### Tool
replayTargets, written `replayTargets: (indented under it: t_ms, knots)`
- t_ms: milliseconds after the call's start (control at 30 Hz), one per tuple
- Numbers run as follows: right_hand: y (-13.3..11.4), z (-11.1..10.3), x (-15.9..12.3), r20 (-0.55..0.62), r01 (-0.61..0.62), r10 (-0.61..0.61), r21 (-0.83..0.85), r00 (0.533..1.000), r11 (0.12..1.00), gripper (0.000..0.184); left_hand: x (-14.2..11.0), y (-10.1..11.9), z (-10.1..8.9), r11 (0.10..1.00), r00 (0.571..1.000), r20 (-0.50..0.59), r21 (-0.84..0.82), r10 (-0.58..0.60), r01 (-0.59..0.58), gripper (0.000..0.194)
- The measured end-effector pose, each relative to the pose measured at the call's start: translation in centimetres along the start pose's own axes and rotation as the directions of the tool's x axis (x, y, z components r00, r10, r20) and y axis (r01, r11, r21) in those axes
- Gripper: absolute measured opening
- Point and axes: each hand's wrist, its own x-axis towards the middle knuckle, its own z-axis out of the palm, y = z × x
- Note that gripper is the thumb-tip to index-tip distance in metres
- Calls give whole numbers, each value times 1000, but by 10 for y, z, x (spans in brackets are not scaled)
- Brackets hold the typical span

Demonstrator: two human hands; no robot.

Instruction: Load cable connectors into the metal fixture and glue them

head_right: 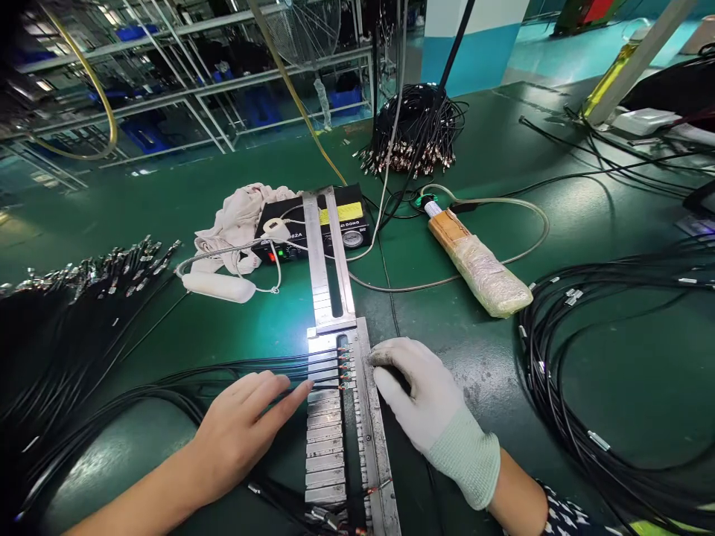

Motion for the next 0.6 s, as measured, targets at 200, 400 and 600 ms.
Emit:
replayTargets:
  t_ms: [200, 400, 600]
  knots:
    - [-2, 0, 0, -13, 2, -2, 6, 1000, 1000, 18, 3, 1, 1, 999, 999, -33, -39, -15, 14, 28]
    - [-2, 0, 0, -9, 4, -4, -6, 1000, 1000, 17, 3, 1, 3, 1000, 999, -38, -12, 16, -16, 31]
    - [-1, 0, 2, -12, -7, 7, 12, 1000, 1000, 16, -18, 8, 21, 986, 993, -42, -131, -108, 101, 29]
